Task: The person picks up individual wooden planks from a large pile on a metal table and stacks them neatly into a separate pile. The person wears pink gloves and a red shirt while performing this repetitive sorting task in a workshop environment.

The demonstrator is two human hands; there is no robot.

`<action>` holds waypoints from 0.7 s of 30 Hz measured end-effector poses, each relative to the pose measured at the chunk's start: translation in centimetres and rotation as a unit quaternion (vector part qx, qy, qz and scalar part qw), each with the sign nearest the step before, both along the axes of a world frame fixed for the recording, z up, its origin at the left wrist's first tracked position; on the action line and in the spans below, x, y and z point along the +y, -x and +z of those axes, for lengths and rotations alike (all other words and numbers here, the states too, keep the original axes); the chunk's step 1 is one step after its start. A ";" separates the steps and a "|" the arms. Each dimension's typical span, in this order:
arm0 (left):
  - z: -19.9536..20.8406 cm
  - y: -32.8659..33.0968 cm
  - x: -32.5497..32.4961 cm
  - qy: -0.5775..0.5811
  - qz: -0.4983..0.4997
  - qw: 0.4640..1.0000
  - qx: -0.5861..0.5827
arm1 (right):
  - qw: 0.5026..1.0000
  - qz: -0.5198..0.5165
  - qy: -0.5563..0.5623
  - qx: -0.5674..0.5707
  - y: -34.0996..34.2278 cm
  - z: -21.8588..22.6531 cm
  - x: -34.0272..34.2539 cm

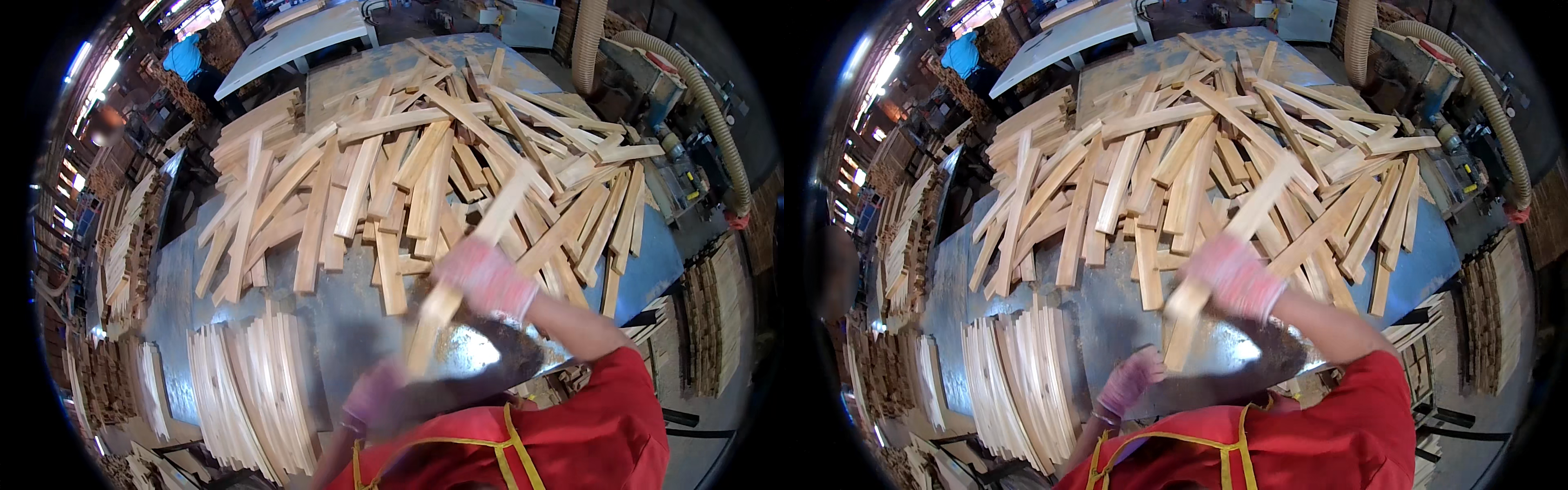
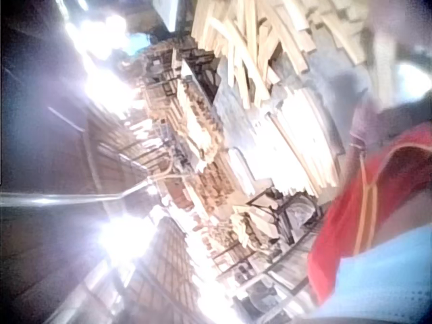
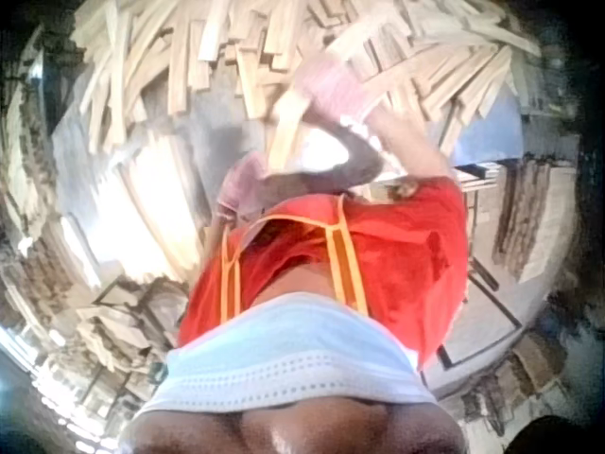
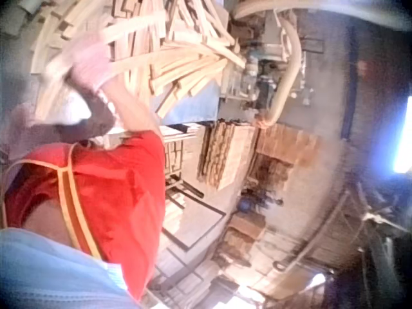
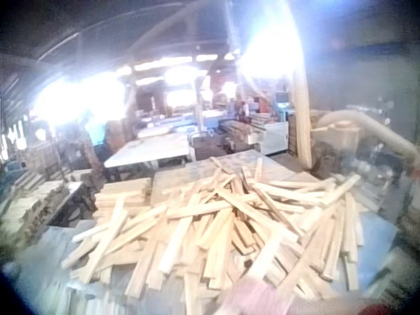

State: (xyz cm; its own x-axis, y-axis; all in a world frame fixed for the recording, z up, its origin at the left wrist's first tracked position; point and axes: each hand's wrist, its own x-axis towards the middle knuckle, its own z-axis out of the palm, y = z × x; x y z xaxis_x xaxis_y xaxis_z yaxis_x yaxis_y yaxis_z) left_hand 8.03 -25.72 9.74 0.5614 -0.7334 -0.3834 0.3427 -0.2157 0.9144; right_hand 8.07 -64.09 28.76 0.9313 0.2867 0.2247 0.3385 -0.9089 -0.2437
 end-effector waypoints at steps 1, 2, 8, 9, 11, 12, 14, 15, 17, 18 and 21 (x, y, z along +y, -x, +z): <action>2.2 -0.5 -0.8 0.067 0.017 0.991 0.112 | 0.996 0.064 -0.009 -0.066 2.2 -1.3 4.0; 4.2 -1.0 -1.9 0.122 0.033 0.973 0.191 | 0.983 0.130 -0.019 -0.131 3.9 -2.6 7.3; 6.4 0.8 0.9 0.053 0.121 0.971 0.201 | 0.986 0.025 -0.164 0.012 8.6 -3.2 14.4; 5.9 0.8 2.7 0.010 0.127 0.977 0.171 | 0.978 -0.082 -0.192 0.014 8.9 -3.9 12.8; 2.5 1.4 7.7 -0.092 0.150 0.984 0.004 | 0.891 -0.328 -0.297 -0.101 10.5 -12.0 7.5; -2.0 2.9 12.7 -0.156 0.190 0.960 -0.135 | 0.748 -0.369 -0.551 -0.044 9.3 -11.2 7.3; -3.1 4.0 15.1 -0.301 0.163 0.863 -0.372 | 0.359 -0.489 -0.795 -0.004 9.3 -16.4 0.6; -0.6 4.6 15.9 -0.395 0.128 0.783 -0.464 | 0.313 -0.527 -0.790 0.017 8.8 -14.5 1.3; 1.0 5.4 17.5 -0.512 0.106 0.649 -0.553 | 0.292 -0.493 -0.820 -0.007 8.5 -16.5 -1.6; 0.3 5.2 19.1 -0.551 0.125 0.610 -0.557 | 0.281 -0.471 -0.836 -0.014 7.7 -18.1 -3.6; 0.6 4.0 19.6 -0.589 0.129 0.577 -0.551 | 0.303 -0.387 -0.869 -0.049 5.7 -19.0 -3.2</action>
